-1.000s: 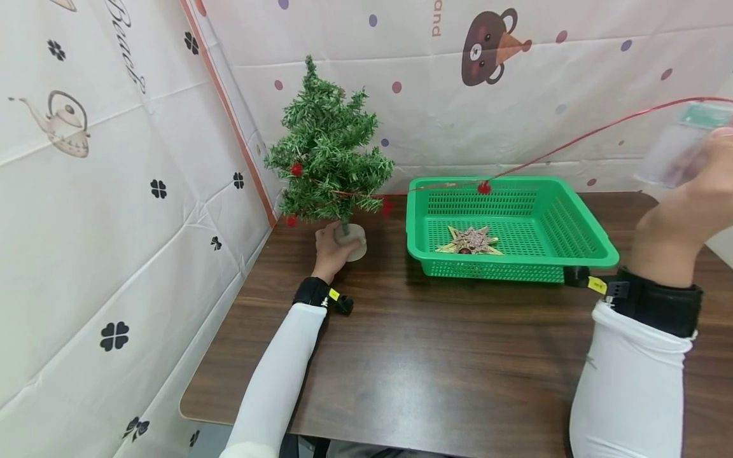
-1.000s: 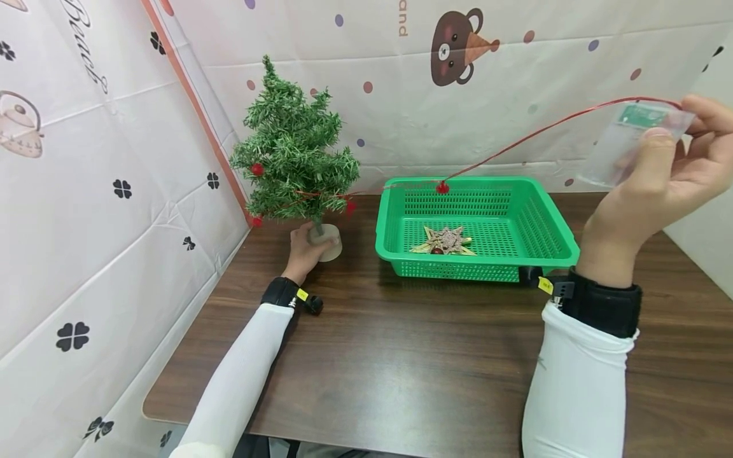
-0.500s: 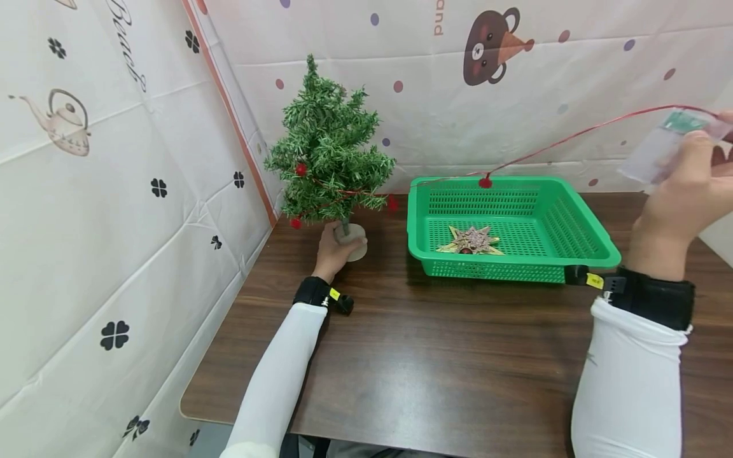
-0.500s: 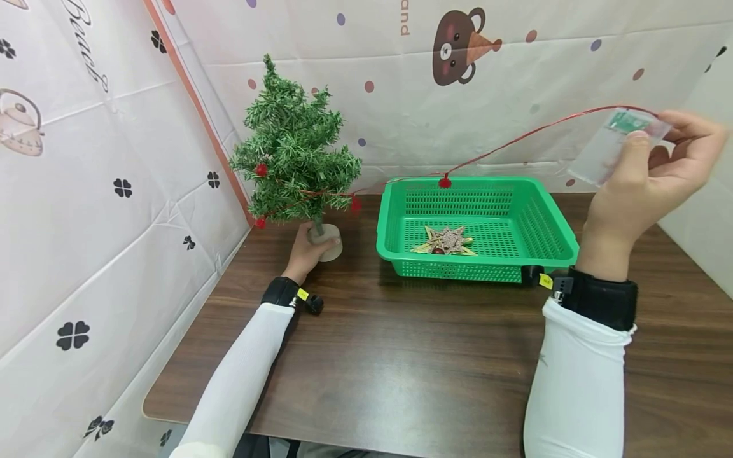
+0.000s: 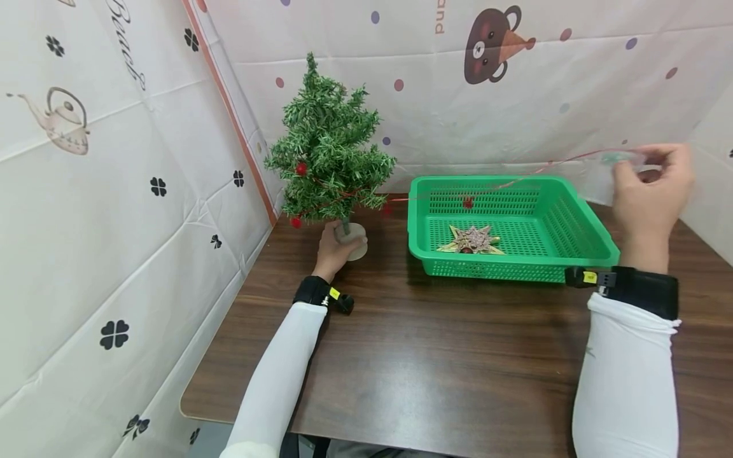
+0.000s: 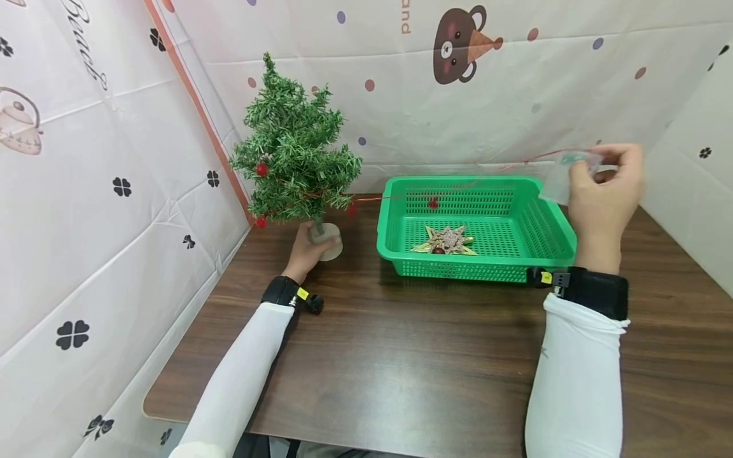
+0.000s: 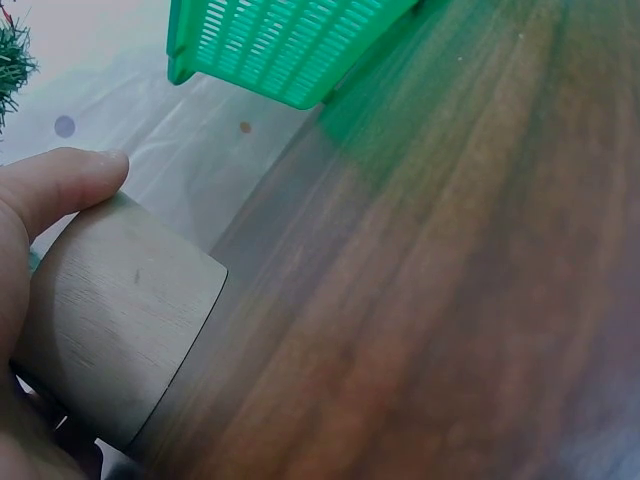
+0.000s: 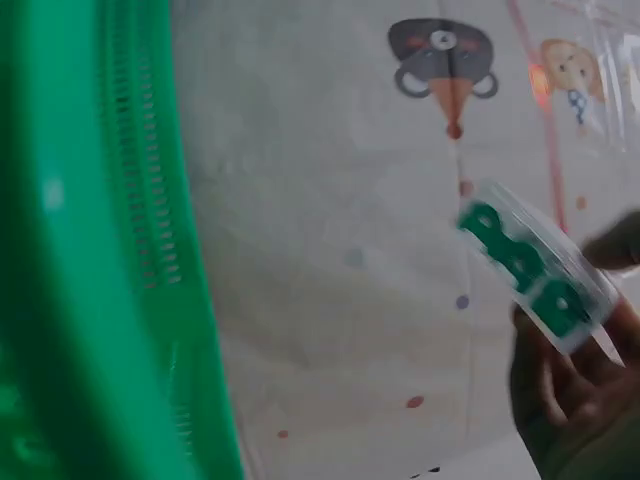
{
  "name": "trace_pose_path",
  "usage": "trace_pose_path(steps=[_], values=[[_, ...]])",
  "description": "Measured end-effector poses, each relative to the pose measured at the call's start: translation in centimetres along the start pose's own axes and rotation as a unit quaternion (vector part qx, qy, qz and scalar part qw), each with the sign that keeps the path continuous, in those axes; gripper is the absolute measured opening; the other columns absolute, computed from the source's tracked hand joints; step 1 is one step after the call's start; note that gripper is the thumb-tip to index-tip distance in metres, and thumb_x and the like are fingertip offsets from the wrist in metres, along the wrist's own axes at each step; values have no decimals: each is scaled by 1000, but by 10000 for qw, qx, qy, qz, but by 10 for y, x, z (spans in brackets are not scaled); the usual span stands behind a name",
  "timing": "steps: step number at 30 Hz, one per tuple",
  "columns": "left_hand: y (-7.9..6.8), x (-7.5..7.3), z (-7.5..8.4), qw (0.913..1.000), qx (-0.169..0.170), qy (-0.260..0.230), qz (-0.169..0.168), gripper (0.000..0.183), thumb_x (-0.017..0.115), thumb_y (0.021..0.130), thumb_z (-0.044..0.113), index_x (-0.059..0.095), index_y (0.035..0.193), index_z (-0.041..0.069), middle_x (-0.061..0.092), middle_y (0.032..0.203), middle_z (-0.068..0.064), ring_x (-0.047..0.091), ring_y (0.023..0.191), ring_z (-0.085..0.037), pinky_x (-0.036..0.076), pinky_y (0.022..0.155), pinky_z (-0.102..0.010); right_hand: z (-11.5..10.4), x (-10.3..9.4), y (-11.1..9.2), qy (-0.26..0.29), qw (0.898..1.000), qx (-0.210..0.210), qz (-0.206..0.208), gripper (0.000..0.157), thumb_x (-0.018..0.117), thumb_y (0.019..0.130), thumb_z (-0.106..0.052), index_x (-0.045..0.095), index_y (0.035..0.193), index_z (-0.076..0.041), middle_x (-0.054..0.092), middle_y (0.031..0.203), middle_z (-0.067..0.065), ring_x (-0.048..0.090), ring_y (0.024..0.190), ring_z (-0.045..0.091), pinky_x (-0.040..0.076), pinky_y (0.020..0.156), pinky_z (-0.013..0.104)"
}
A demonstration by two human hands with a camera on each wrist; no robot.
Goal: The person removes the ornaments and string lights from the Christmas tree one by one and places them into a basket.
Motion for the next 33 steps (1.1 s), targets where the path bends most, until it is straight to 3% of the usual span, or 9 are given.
trace_pose_path(steps=[2,6,9,14,17,21,25,29,33], values=[[0,0,0,10000,-17,3,4,86,78,89,43,32,155,13,37,156,-16,40,142,-37,40,115,-55,12,12,-1,-385,9972,68,-635,22,59,94,-15,63,111,-30,48,99,-23,49,80,-5,39,67,12],[-1,-1,0,10000,-34,-1,16,86,78,89,42,32,156,13,36,156,-16,40,143,-37,39,116,-55,27,28,-4,-1137,9809,-74,-1575,19,61,96,-24,60,111,-35,46,98,-26,46,80,-9,37,67,14],[0,-1,1,10000,-10,-35,20,86,78,89,42,33,155,12,36,157,-16,39,144,-36,39,116,-55,34,38,-8,-1536,9648,-250,-2120,20,61,98,-29,62,117,-25,53,107,-15,44,82,-10,37,65,14],[1,-1,1,10000,12,-65,21,87,79,88,43,33,155,12,37,157,-15,38,145,-35,38,117,-54,43,62,-19,-2024,9243,-455,-3203,38,59,102,-25,54,127,3,54,125,27,53,100,26,43,70,33],[1,0,0,10000,4,-44,17,86,79,88,42,34,154,12,38,156,-15,40,143,-35,39,115,-54,49,76,-30,-2214,8986,-450,-3762,37,58,103,-21,51,127,6,53,125,34,51,108,47,45,75,51],[2,0,-2,10000,-16,-41,21,84,79,88,40,35,153,12,40,153,-15,44,139,-36,43,112,-54,59,93,-42,-2340,8664,-406,-4392,39,59,102,-14,48,132,7,51,126,37,52,111,52,46,82,62],[2,0,-3,10000,-2,-35,34,82,79,88,38,35,153,12,41,152,-15,45,137,-36,43,112,-54,68,103,-50,-2450,8432,-487,-4761,29,57,98,-3,54,125,8,55,122,36,55,106,48,48,79,56],[2,0,-1,10000,57,27,48,82,78,88,37,36,153,11,42,151,-15,45,137,-35,42,112,-54,74,109,-55,-2494,8248,-552,-5044,22,52,95,4,60,114,9,61,113,34,59,100,43,47,72,42],[2,-1,0,10000,85,10,44,82,78,88,35,35,153,11,42,150,-16,45,135,-36,43,111,-55,76,114,-61,-2476,8105,-569,-5278,18,51,94,5,61,109,9,63,112,35,59,98,42,44,69,37]])
Point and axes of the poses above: each hand's wrist, its own y-axis towards the middle knuckle, its own x-axis out of the palm, z = x × y, the point moved 10 cm from there along y, towards the middle knuckle
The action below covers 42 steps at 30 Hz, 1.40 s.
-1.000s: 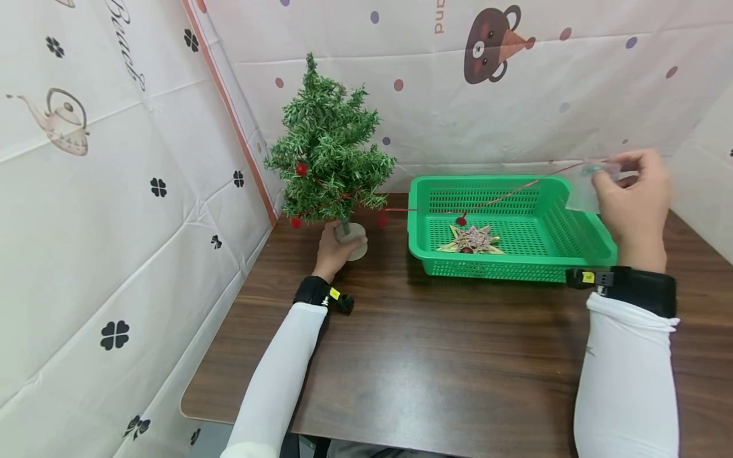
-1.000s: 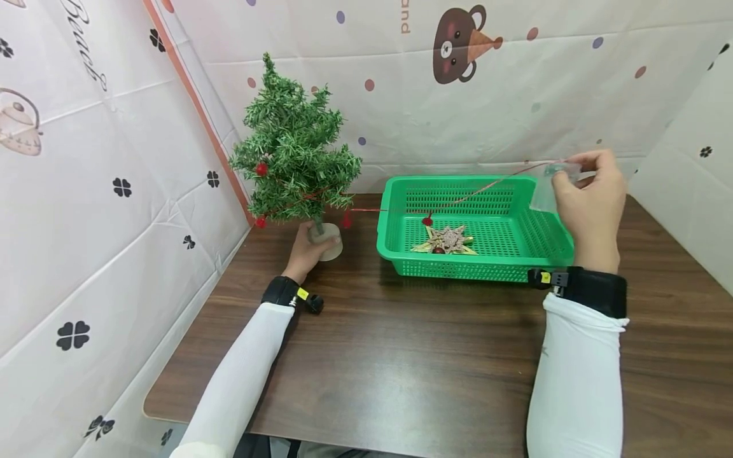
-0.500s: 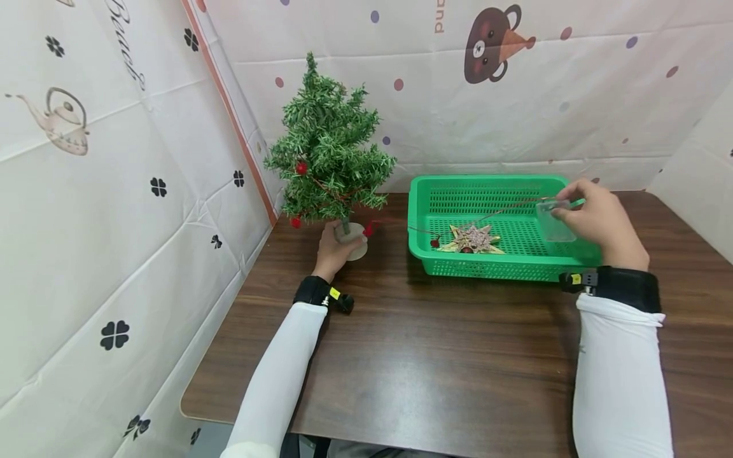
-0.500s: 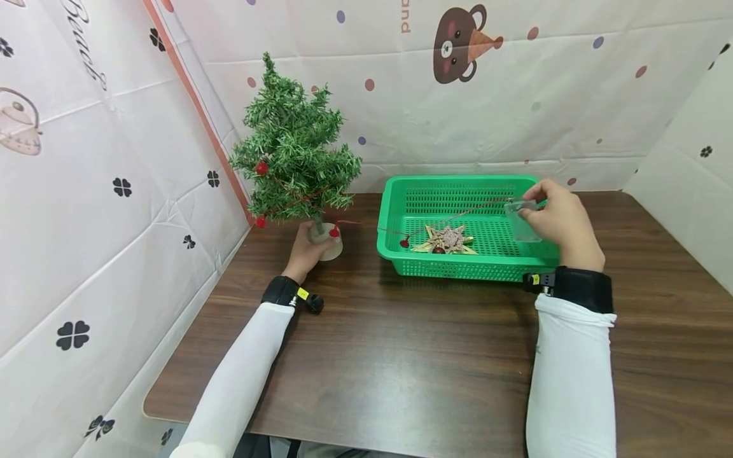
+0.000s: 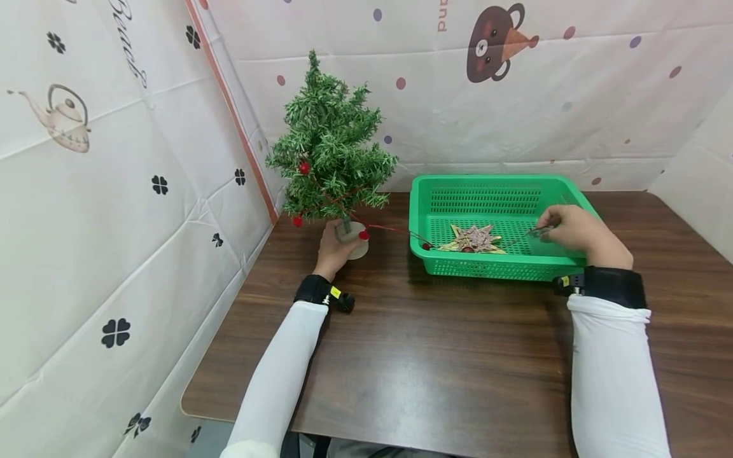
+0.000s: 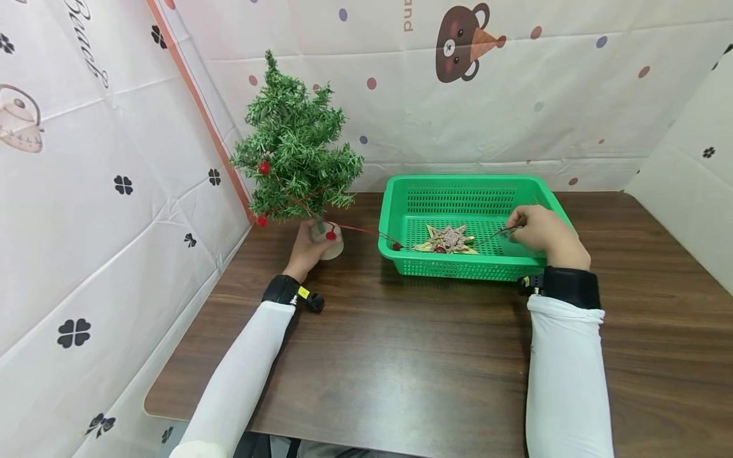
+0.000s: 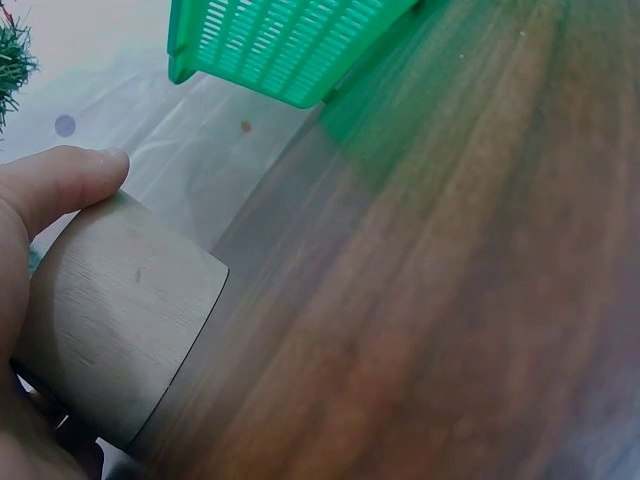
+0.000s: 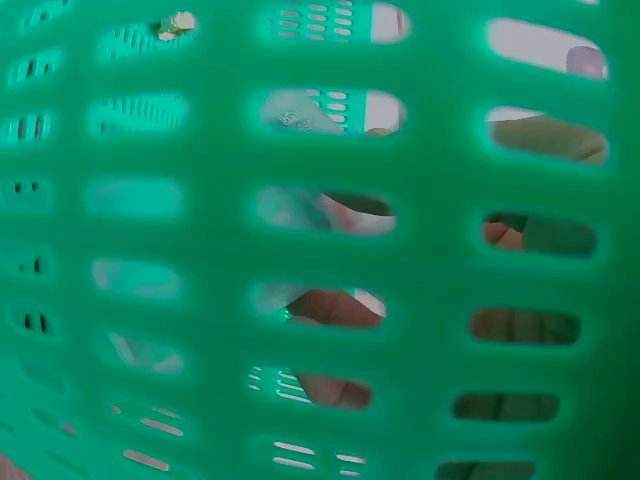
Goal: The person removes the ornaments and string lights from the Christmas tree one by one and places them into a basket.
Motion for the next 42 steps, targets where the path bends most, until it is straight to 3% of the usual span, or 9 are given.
trace_pose_path(steps=[4,8,15,18,21,23,26,33,42], values=[[1,0,-2,10000,-67,17,-28,82,78,88,37,35,153,12,42,151,-15,45,136,-36,43,111,-55,-4,5,0,36,9998,-2,-183,14,52,95,3,61,105,6,64,109,30,56,93,37,42,67,36],[1,0,-4,9999,-107,-24,-29,82,79,88,37,36,153,13,41,151,-15,45,136,-35,43,111,-55,-8,11,1,27,9992,-12,-397,2,58,96,-1,57,96,1,59,94,18,48,81,29,38,64,36],[-1,-1,-2,9999,-67,-120,-49,79,77,91,34,34,153,11,40,153,-17,45,135,-36,43,110,-54,-12,19,1,35,9979,-73,-650,24,69,95,-11,48,86,-3,46,81,6,39,72,22,33,61,35],[-1,0,-1,9999,-39,-107,-32,77,76,92,34,35,152,11,41,151,-17,47,133,-37,45,108,-53,-14,21,2,18,9976,-157,-678,17,68,95,-11,55,93,0,56,87,12,46,78,25,38,65,35],[0,0,-2,10000,-37,-64,5,76,76,91,34,36,151,12,43,148,-17,49,130,-37,46,107,-53,-13,21,3,-22,9980,-124,-623,17,63,98,-8,62,108,6,65,106,28,58,93,38,50,75,45],[1,1,-2,10000,-46,-57,19,76,77,91,34,36,151,12,43,148,-17,49,130,-36,47,106,-53,-10,22,4,-18,9980,-72,-626,26,58,99,-6,62,120,8,62,122,35,58,108,48,52,84,55],[2,1,-3,10000,-49,-68,7,77,77,91,35,36,151,12,43,149,-16,49,130,-36,46,107,-53,-7,25,4,-68,9973,17,-735,34,55,102,-9,57,130,9,54,131,41,52,119,56,49,91,65],[0,1,-2,10000,-50,-25,-9,80,77,90,39,36,152,12,42,151,-16,46,133,-37,43,109,-55,-6,34,3,-411,9943,221,-956,60,59,103,-30,44,143,12,43,141,44,43,126,61,44,96,72],[-1,2,-2,9999,-74,-100,-45,80,77,90,36,35,153,13,41,152,-16,47,132,-36,45,108,-53,-19,41,4,-540,9926,185,-1070,61,53,105,-40,51,140,10,45,143,40,44,128,59,46,96,71]])
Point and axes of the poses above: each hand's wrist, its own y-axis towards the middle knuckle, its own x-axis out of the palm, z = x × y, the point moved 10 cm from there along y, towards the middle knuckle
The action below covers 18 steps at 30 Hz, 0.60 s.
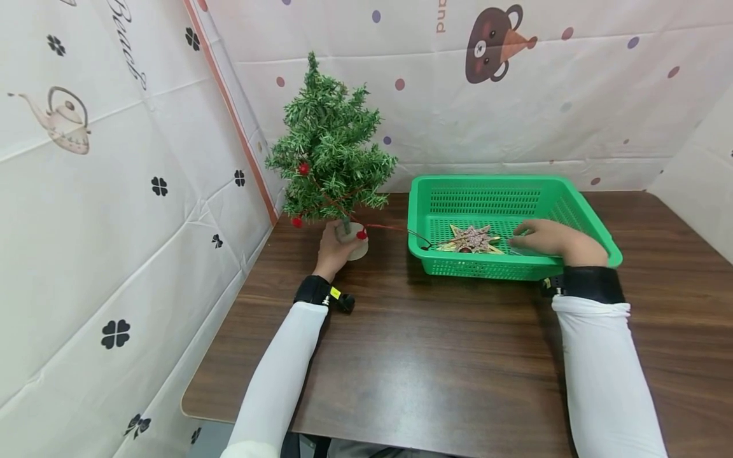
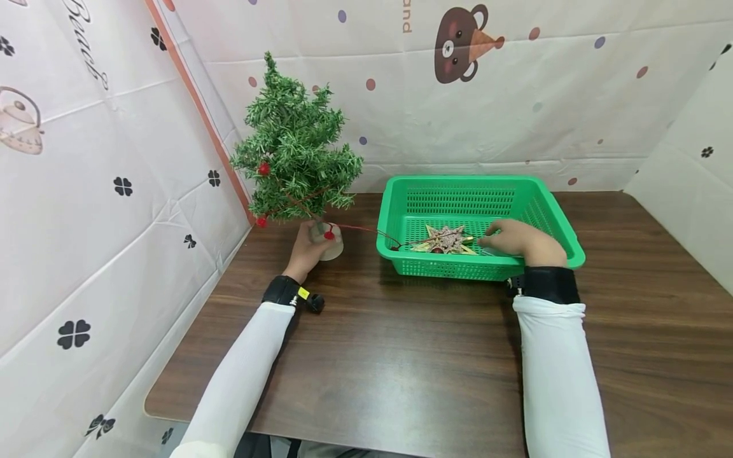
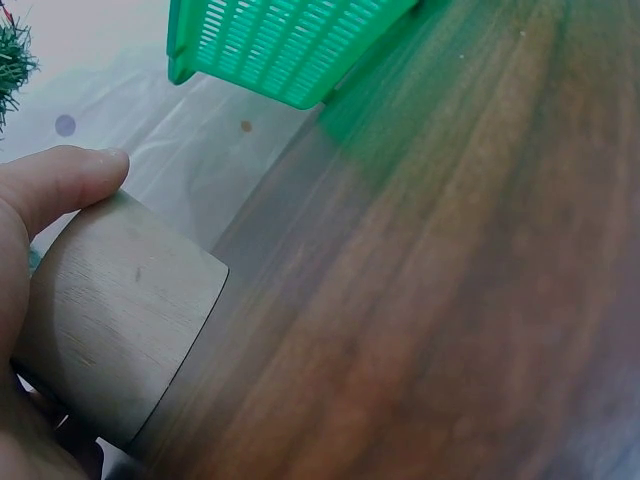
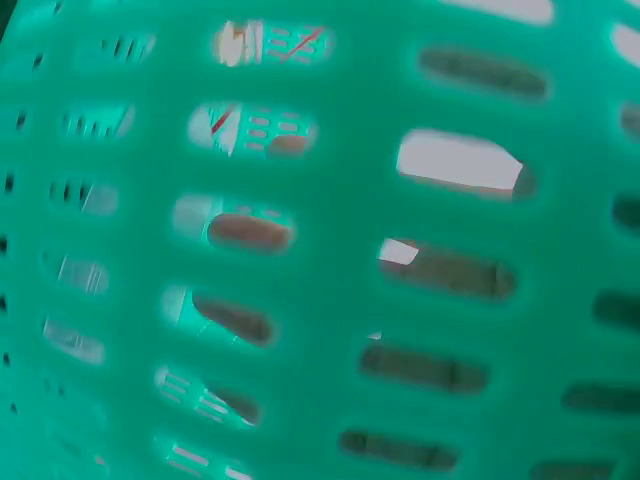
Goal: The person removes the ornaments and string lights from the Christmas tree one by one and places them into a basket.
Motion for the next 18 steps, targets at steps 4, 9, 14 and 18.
trace_pose_path(steps=[4,9,14,18], values=[[-1,-1,0,10000,-15,-53,-14,79,77,90,37,35,153,14,40,152,-16,47,133,-36,44,109,-54,-14,-3,1,142,9997,-163,59,61,54,105,-38,48,143,10,45,143,39,46,128,58,47,95,69],[1,-1,1,10000,11,-3,14,78,77,89,34,36,152,13,42,150,-16,48,131,-36,46,107,-54,-60,-15,2,416,9954,-677,526,60,60,103,-35,47,146,4,47,146,33,45,132,53,44,101,68],[1,-1,1,10000,34,-17,46,76,77,90,35,37,150,13,43,148,-16,49,130,-36,47,106,-53,-118,-10,13,606,9856,-1272,939,50,60,103,-35,55,141,-3,54,145,22,51,132,43,43,107,62],[0,0,1,10000,2,-10,22,76,78,89,35,37,150,13,43,148,-15,49,130,-35,46,107,-53,-149,9,22,665,9793,-1640,985,43,62,102,-32,61,134,-4,62,138,18,57,127,38,47,105,57]])
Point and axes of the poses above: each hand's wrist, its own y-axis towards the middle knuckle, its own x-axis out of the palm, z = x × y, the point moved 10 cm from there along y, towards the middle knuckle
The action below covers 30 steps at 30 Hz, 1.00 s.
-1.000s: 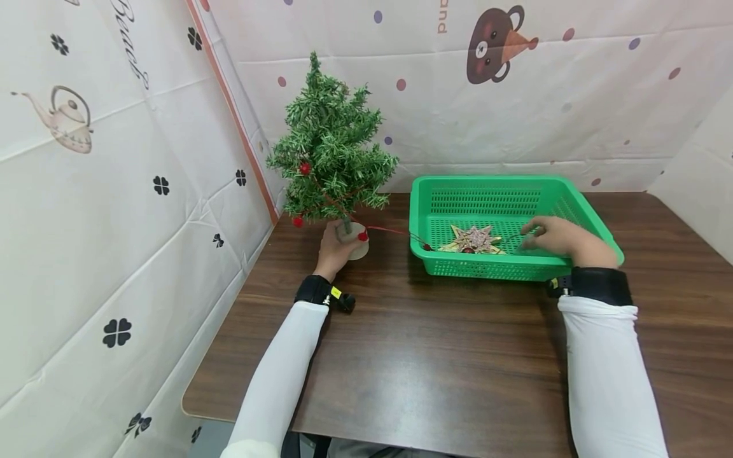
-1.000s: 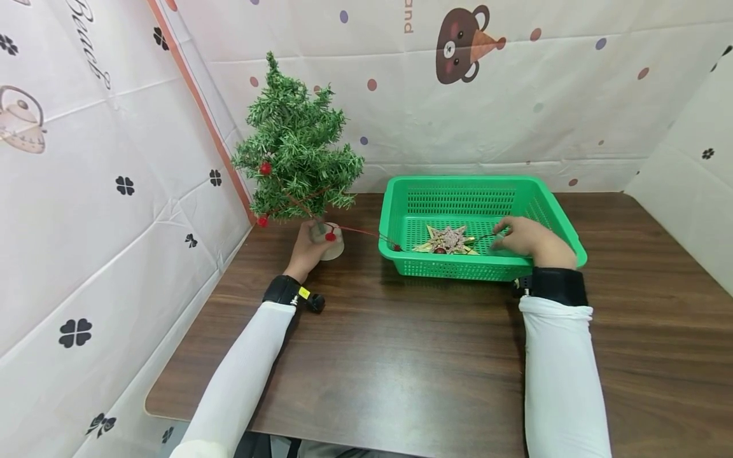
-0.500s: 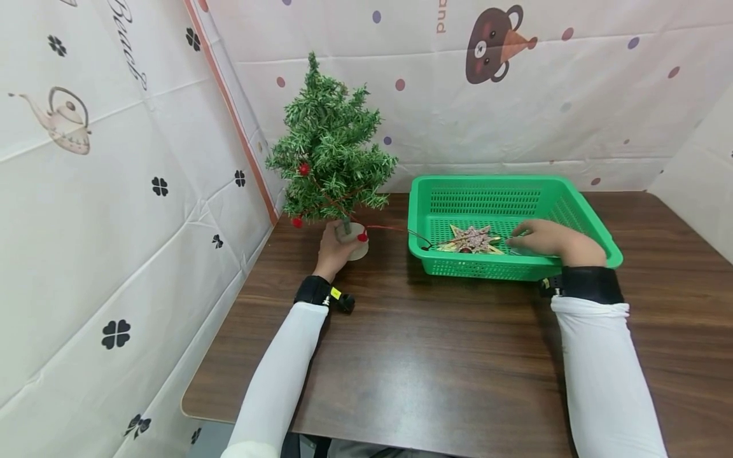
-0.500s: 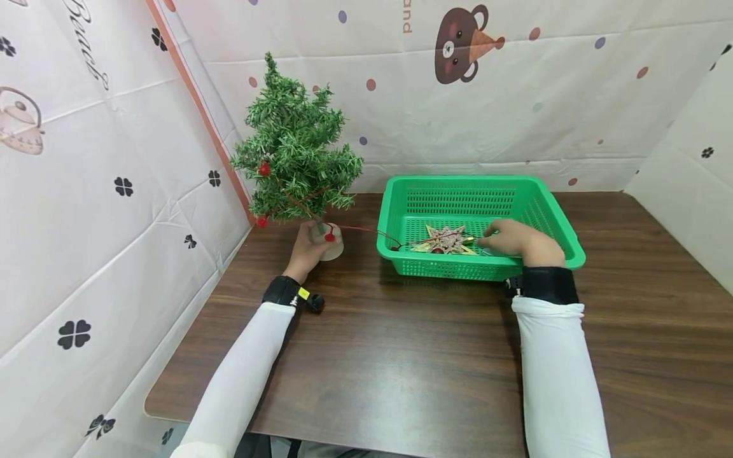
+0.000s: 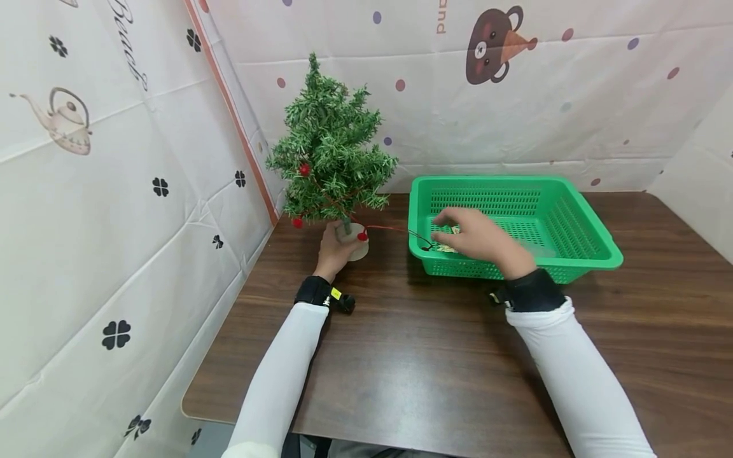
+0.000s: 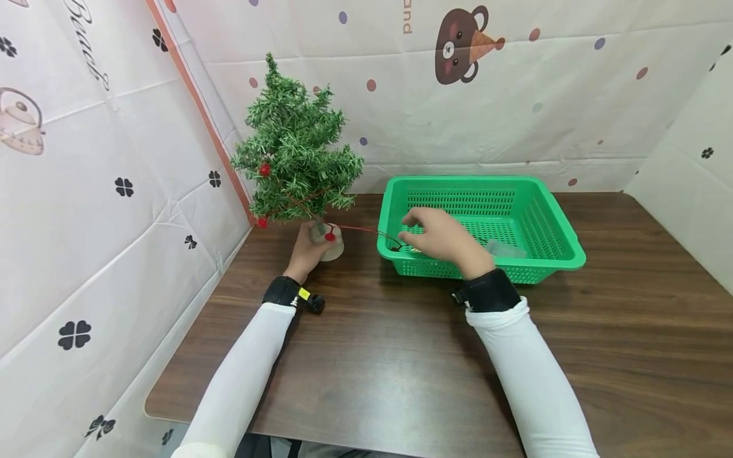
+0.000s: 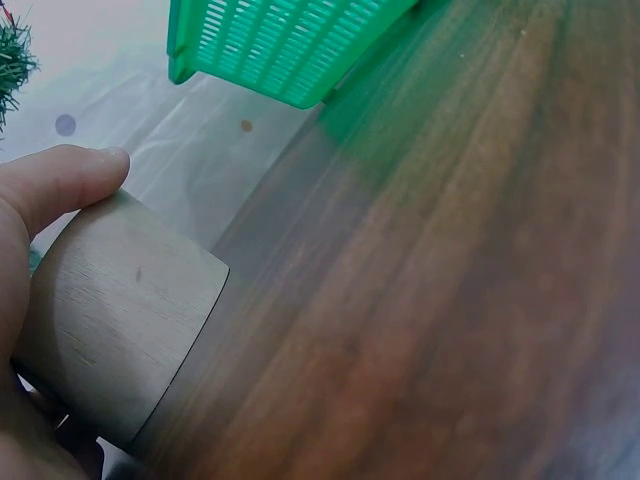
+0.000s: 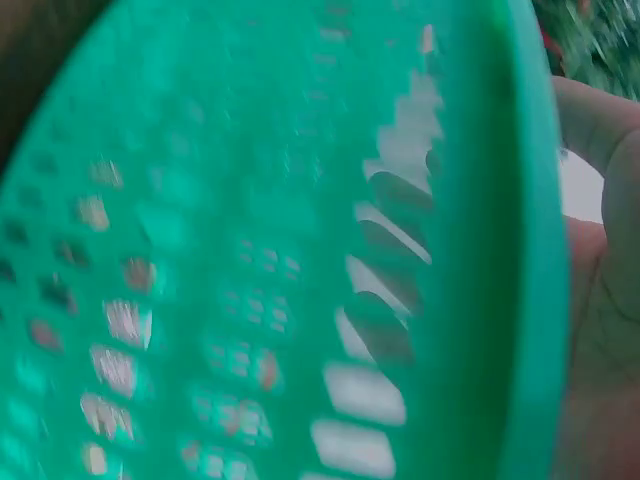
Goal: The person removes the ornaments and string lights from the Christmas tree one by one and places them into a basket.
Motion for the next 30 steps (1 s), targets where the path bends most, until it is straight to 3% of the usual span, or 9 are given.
trace_pose_path(steps=[5,10,16,19,22,25,30], values=[[-1,1,2,9999,-13,104,-24,81,78,88,33,36,154,14,42,151,-15,46,134,-36,41,111,-56,-15,20,7,46,9994,-330,50,26,63,102,-24,69,121,-8,71,118,12,66,110,30,55,92,49],[-2,4,6,9998,82,47,-194,80,73,93,29,31,159,13,37,159,-14,40,143,-37,33,118,-60,-18,20,7,393,9986,-324,167,13,60,104,-19,69,109,-12,71,96,6,63,83,21,52,74,39],[-1,4,5,9995,102,5,-301,74,70,95,27,34,158,14,35,159,-15,36,146,-37,31,119,-60,-19,19,8,871,9956,-353,-25,23,53,108,-26,71,111,-12,56,71,5,49,62,20,43,63,36],[-2,3,3,9995,50,-27,-317,72,70,94,28,37,157,15,36,158,-15,36,145,-37,32,118,-60,-18,18,8,940,9948,-392,-78,32,52,108,-34,74,102,-12,47,63,2,44,56,20,41,59,35],[-3,3,3,9995,22,7,-314,73,69,94,29,36,157,15,35,160,-14,33,148,-37,26,121,-61,-18,12,8,1106,9923,-548,79,36,53,107,-37,72,88,-12,50,62,6,44,55,20,41,56,34],[-4,3,4,9995,15,-8,-327,74,68,95,30,34,158,15,33,161,-14,32,148,-38,25,121,-62,-20,-1,4,1315,9884,-633,417,36,52,108,-35,68,84,-13,58,70,12,45,54,23,43,53,35],[-5,3,5,9994,55,-107,-326,75,67,95,30,32,159,12,34,160,-16,36,145,-39,36,116,-59,-27,-29,-6,1559,9790,-694,1119,32,48,110,-30,73,101,-11,62,77,16,49,57,27,43,54,33]])
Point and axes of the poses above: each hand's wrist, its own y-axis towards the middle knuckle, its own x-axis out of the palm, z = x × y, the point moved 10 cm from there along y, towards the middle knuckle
